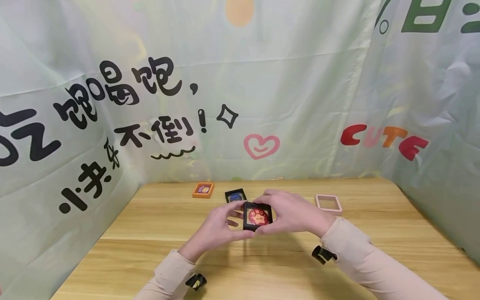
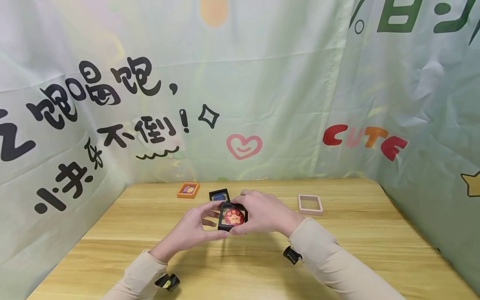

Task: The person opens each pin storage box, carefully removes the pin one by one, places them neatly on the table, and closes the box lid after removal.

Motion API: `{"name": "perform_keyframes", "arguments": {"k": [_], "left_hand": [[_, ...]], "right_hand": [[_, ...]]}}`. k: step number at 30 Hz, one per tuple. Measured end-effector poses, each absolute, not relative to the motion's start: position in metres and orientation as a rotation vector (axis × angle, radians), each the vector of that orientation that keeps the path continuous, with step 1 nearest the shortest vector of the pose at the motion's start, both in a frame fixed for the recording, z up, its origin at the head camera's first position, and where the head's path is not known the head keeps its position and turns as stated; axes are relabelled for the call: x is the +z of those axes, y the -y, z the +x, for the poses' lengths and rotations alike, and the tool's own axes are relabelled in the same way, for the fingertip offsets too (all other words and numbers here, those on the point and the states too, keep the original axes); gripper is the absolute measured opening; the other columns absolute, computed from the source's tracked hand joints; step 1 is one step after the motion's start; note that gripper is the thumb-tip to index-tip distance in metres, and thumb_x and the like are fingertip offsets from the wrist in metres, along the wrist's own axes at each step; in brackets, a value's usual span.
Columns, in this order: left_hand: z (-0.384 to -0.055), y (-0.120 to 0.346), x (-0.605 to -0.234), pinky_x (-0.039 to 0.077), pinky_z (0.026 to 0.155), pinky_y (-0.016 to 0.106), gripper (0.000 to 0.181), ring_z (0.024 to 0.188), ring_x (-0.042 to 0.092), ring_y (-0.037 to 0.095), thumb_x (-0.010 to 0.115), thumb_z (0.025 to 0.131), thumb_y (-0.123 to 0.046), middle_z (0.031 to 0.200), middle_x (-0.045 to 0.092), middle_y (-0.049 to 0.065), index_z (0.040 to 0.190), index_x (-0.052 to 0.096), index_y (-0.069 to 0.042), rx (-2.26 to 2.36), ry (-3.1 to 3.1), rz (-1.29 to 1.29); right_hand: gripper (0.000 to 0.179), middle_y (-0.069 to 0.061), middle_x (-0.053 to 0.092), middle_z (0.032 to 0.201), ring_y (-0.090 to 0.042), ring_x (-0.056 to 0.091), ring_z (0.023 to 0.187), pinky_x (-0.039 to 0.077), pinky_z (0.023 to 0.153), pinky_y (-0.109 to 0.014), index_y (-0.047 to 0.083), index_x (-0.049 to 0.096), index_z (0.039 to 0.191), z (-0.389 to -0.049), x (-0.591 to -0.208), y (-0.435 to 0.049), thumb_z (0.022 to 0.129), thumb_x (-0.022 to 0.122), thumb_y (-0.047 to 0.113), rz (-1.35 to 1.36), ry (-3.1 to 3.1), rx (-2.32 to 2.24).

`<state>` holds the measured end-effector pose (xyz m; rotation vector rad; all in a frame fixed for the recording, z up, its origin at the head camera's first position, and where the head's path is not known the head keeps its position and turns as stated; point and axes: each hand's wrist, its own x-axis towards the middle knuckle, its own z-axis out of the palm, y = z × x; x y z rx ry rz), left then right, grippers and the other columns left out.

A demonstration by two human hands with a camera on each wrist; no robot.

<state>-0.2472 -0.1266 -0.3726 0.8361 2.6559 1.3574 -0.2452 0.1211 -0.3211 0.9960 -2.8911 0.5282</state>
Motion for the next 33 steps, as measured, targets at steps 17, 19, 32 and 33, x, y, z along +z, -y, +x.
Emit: {"name": "perform_keyframes", "arguments": {"k": [17,19,32,33], "left_hand": [[-0.246,0.121,-0.372,0.067,0.09,0.04,0.075,0.108,0.076,0.023,0.096,0.082,-0.034,0.133,0.073,0.01,0.145,0.063,-0.007,1.459,-2.603,0.829],[-0.246,0.12,-0.372,0.067,0.09,0.038,0.073,0.108,0.076,0.021,0.096,0.082,-0.034,0.133,0.073,0.009,0.143,0.064,-0.008,1.466,-2.59,0.832],[-0.243,0.116,-0.374,0.065,0.095,0.041,0.075,0.111,0.074,0.019,0.094,0.085,-0.029,0.137,0.069,0.012,0.146,0.058,-0.003,1.529,-2.44,0.804],[-0.243,0.115,-0.374,0.065,0.097,0.045,0.075,0.11,0.075,0.018,0.093,0.085,-0.028,0.135,0.07,0.012,0.146,0.058,-0.002,1.54,-2.426,0.805]], "right_hand": [[0.064,0.005,0.074,0.109,-0.003,0.058,0.075,0.047,0.061,-0.02,0.015,0.078,0.13,-0.242,-0.315,-0.128,0.078,0.084,0.052,1.059,2.726,0.318],[0.063,0.005,0.075,0.108,-0.001,0.056,0.073,0.046,0.06,-0.019,0.017,0.078,0.129,-0.242,-0.315,-0.129,0.077,0.083,0.053,1.055,2.717,0.31],[0.059,0.008,0.073,0.097,0.002,0.053,0.069,0.044,0.057,-0.017,0.017,0.081,0.119,-0.239,-0.315,-0.13,0.073,0.084,0.052,1.09,2.651,0.312],[0.058,0.009,0.073,0.095,0.002,0.053,0.068,0.044,0.057,-0.017,0.017,0.081,0.118,-0.239,-0.315,-0.13,0.072,0.084,0.052,1.096,2.643,0.312]]}}
